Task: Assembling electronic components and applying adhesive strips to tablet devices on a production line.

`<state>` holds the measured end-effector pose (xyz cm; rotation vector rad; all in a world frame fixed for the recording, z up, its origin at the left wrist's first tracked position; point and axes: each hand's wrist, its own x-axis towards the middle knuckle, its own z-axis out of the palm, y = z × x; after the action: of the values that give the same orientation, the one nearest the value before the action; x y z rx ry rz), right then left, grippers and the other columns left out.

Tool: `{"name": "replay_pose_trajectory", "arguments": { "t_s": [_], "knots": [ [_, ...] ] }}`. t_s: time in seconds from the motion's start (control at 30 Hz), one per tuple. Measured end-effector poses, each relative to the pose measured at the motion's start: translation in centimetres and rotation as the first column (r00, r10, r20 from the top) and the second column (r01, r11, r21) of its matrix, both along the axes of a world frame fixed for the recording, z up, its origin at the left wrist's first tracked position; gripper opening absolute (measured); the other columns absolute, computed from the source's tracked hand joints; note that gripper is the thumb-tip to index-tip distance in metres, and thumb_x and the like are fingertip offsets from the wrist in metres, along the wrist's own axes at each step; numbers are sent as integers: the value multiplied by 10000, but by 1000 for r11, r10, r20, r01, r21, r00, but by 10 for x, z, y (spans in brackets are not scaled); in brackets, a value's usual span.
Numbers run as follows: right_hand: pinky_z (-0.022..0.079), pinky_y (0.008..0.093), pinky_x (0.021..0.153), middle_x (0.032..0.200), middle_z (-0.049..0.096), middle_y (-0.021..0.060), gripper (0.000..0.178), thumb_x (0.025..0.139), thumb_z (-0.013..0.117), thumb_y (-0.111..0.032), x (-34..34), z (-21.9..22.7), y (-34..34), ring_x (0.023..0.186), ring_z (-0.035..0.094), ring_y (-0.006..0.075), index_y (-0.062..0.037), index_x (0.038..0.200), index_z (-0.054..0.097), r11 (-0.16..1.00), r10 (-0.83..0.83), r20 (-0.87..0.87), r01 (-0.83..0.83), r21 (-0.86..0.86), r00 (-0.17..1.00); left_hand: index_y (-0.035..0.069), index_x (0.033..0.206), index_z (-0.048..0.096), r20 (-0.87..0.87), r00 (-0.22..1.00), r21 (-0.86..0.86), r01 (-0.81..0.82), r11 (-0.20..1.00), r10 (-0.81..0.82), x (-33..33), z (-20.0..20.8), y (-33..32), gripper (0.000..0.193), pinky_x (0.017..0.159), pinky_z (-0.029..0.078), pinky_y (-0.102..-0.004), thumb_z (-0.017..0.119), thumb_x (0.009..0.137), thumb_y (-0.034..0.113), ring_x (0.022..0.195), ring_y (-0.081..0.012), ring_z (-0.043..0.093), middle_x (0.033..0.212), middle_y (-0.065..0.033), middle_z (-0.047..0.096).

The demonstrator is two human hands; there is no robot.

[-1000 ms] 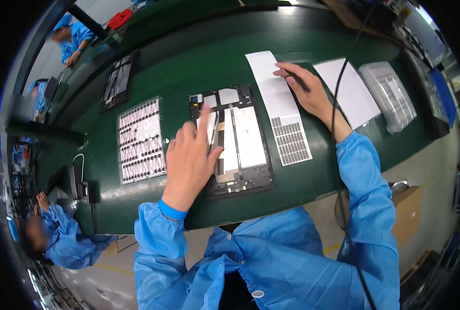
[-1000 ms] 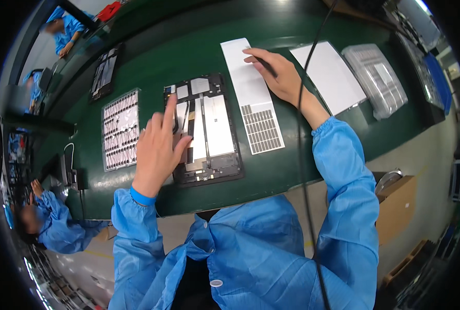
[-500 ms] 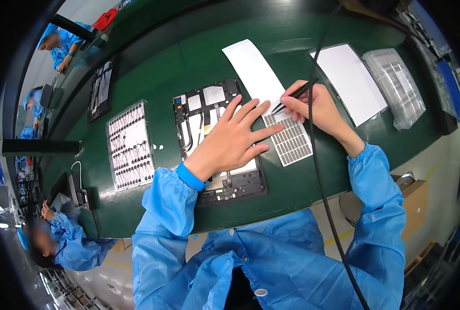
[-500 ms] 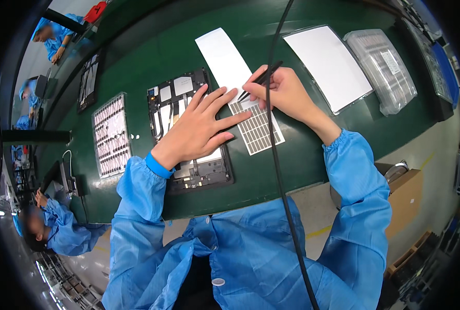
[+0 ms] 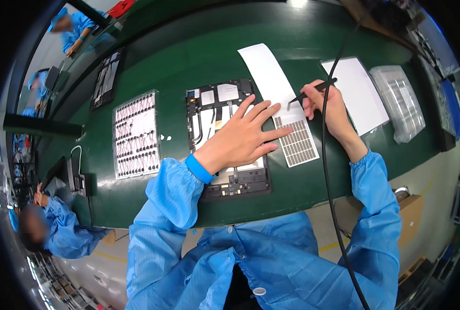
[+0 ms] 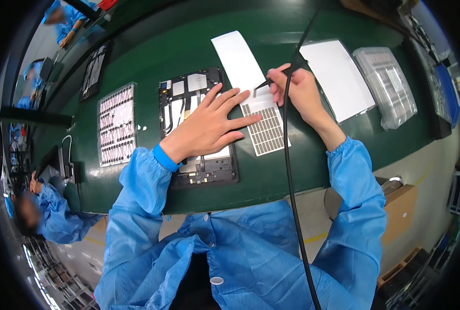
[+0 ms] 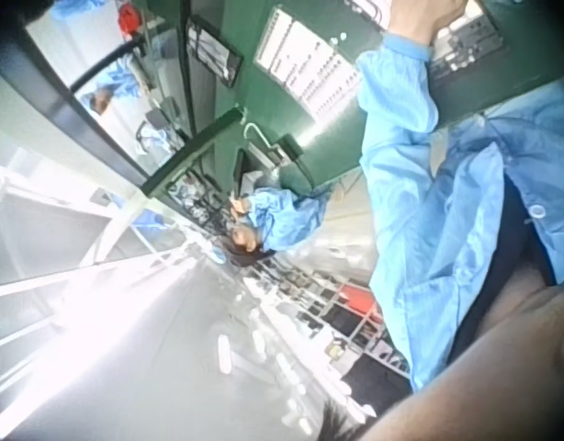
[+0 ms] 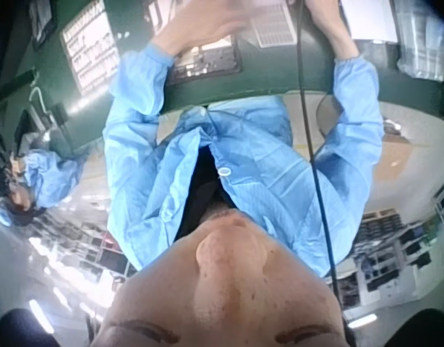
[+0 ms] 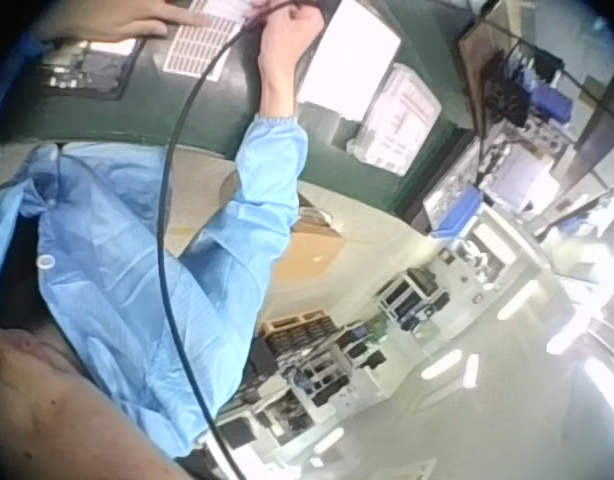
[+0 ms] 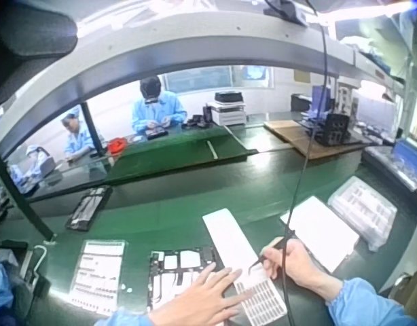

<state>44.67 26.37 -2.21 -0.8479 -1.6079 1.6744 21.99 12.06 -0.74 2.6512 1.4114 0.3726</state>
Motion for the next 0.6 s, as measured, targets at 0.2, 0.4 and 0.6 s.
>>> {"name": "replay_pose_trajectory", "arguments": {
  "t_s": [0.2, 0.4, 0.6],
  "knots": [
    [531, 253, 638, 933, 692, 97, 308, 1063, 585, -252, 0, 3, 3, 725, 639, 113, 20, 1190, 652, 999, -19, -13, 19, -39, 1000, 114, 1422, 562, 290, 945, 201, -215, 956, 152, -41, 27, 3, 559, 1092, 404, -526, 653, 871, 99, 1236, -428, 521, 1427, -203, 513],
    [470, 234, 611, 899, 659, 66, 312, 1059, 597, -266, -23, -5, 3, 678, 565, 82, 22, 1163, 658, 999, 7, -30, -6, 53, 1000, -14, 1213, 646, 375, 815, 104, -512, 853, 443, -112, -3, -26, 311, 999, 488, -436, 627, 940, 133, 1124, -374, 604, 1224, -173, 642],
    [506, 234, 577, 838, 704, 89, 229, 1015, 666, -220, -116, 23, -32, 661, 650, 105, -3, 1079, 633, 969, 225, 24, -226, 98, 974, 20, 1305, 620, 329, 829, -93, -449, 889, 453, -118, 13, -61, 410, 985, 503, -398, 693, 944, 200, 1132, -347, 608, 1221, -159, 618]
  ]
}}
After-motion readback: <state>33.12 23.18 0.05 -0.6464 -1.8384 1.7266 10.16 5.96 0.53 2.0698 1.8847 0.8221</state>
